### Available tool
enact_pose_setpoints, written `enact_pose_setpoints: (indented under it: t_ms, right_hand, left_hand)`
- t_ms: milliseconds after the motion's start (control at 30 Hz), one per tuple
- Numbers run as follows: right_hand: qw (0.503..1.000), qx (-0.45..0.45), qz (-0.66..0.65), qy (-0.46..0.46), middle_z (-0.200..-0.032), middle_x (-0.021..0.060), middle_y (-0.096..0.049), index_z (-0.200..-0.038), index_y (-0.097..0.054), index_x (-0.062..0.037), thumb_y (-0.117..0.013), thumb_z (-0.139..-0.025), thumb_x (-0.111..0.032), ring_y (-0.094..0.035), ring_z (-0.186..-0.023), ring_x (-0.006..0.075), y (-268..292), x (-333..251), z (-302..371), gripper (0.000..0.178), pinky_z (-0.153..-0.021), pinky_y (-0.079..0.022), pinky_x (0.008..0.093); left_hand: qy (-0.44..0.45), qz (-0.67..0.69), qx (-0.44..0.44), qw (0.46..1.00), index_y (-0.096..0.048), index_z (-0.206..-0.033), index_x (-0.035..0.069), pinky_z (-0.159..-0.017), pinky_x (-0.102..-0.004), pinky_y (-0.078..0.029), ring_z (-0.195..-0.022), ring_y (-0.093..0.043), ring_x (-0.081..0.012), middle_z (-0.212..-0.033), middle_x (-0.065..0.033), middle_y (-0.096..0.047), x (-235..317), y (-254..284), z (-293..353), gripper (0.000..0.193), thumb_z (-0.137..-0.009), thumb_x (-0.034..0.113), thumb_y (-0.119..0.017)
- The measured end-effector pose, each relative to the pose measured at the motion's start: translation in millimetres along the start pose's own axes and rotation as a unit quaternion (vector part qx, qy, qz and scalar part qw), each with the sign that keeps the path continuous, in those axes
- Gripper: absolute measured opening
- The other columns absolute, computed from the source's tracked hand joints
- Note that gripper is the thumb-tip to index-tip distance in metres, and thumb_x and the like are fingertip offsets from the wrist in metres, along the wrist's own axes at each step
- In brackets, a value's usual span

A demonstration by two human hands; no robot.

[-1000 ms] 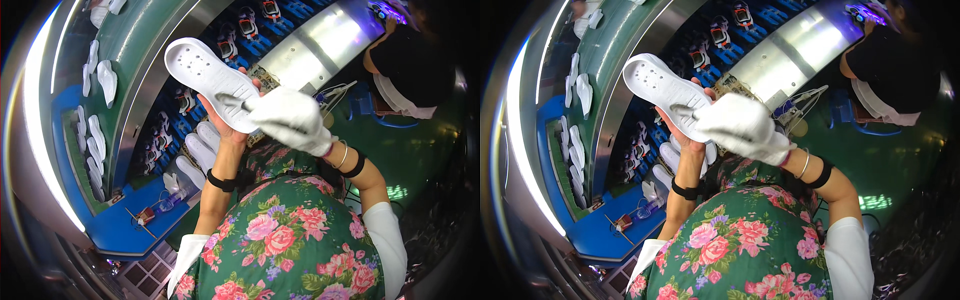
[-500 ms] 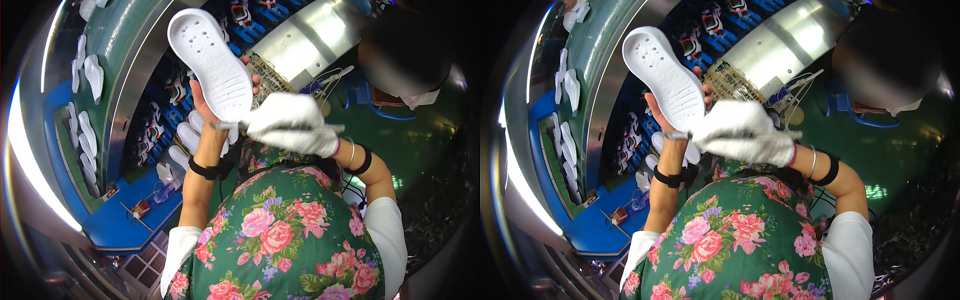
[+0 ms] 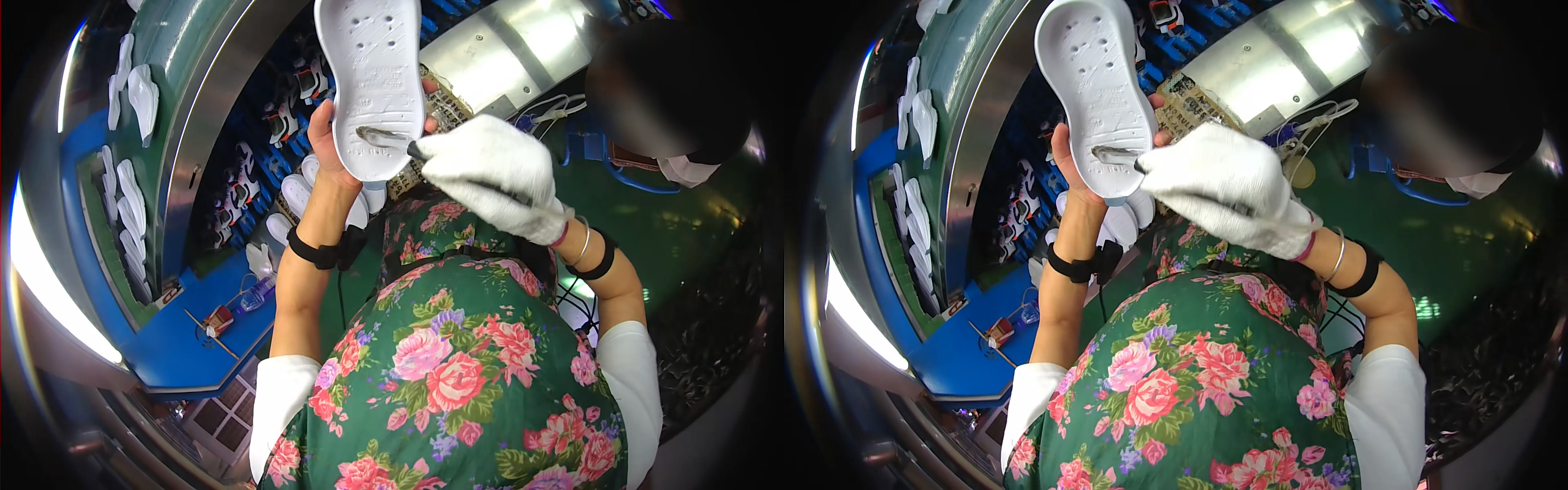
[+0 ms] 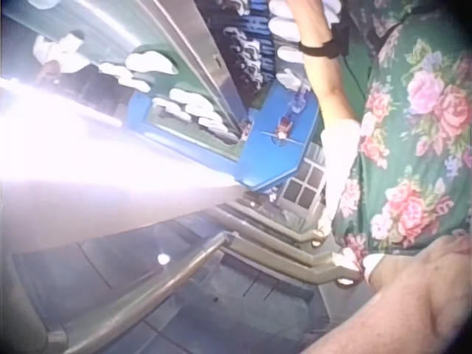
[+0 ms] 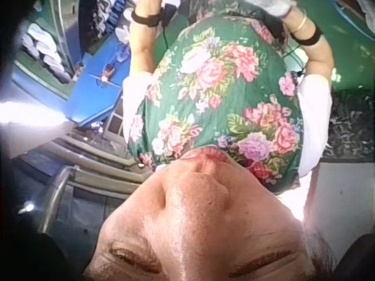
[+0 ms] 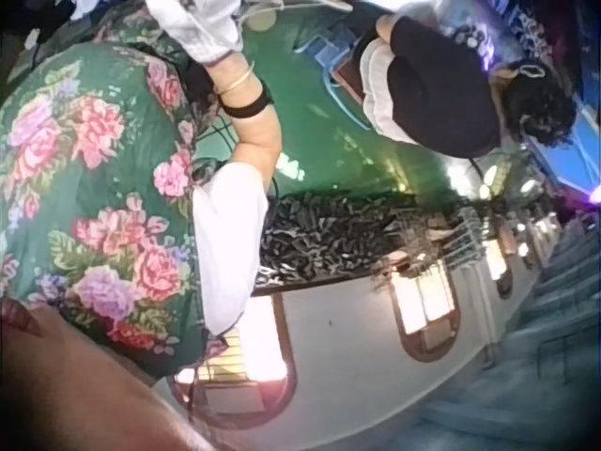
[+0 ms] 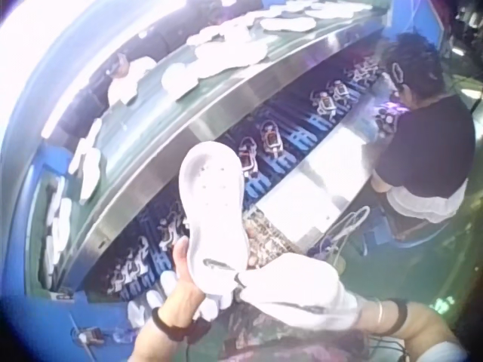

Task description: Applying a liquid adhesive coating to the bottom of white shoe soles using a brush in a manufacturing setting.

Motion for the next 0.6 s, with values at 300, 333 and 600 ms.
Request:
enact_pose_setpoints:
  t_ms: [300, 333, 600]
  right_hand:
    - [0.988, -0.078, -0.123, -0.045, -0.098, 0.0091, -0.075, -0.092, -0.076, -0.0089, -0.078, -0.078, -0.008, -0.07, -0.085, 0.0237, -5.1, -9.8, 17.5, 0.015, -0.073, -0.056, 0.034]
    - [0.984, -0.034, -0.147, -0.091, -0.092, 0.0095, -0.075, -0.088, -0.076, -0.0078, -0.078, -0.076, -0.004, -0.071, -0.085, 0.023, -6.7, -4.5, 15.8, 0.013, -0.075, -0.056, 0.0338]
    - [0.994, -0.044, -0.098, -0.028, -0.1, 0.0102, -0.074, -0.095, -0.074, -0.007, -0.077, -0.077, -0.001, -0.07, -0.082, 0.0239, -6.1, -9.2, 16.8, 0.019, -0.074, -0.055, 0.0338]
  left_hand:
    - [0.045, -0.011, -0.072, 0.996, -0.035, -0.153, 0.007, -0.082, -0.0458, -0.053, -0.105, -0.06, -0.0441, -0.144, -0.0316, -0.043, -1.9, 7.4, -6.9, 0.093, -0.08, 0.058, -0.064]
    - [0.041, -0.014, -0.076, 0.996, -0.035, -0.153, 0.007, -0.082, -0.0462, -0.053, -0.105, -0.06, -0.0443, -0.144, -0.0316, -0.043, -2.3, 8.6, -8.3, 0.093, -0.08, 0.058, -0.064]
    - [0.036, -0.051, -0.051, 0.997, -0.035, -0.152, 0.007, -0.081, -0.0481, -0.051, -0.103, -0.058, -0.042, -0.141, -0.0303, -0.044, -1.5, 2.6, -20.3, 0.095, -0.079, 0.061, -0.065]
Point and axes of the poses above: each hand's wrist, its own z-axis away from the middle knuckle, its own y-axis out of the back of the hand, x = y × z, the point moved 3 cm from there along -z, towards the middle knuckle
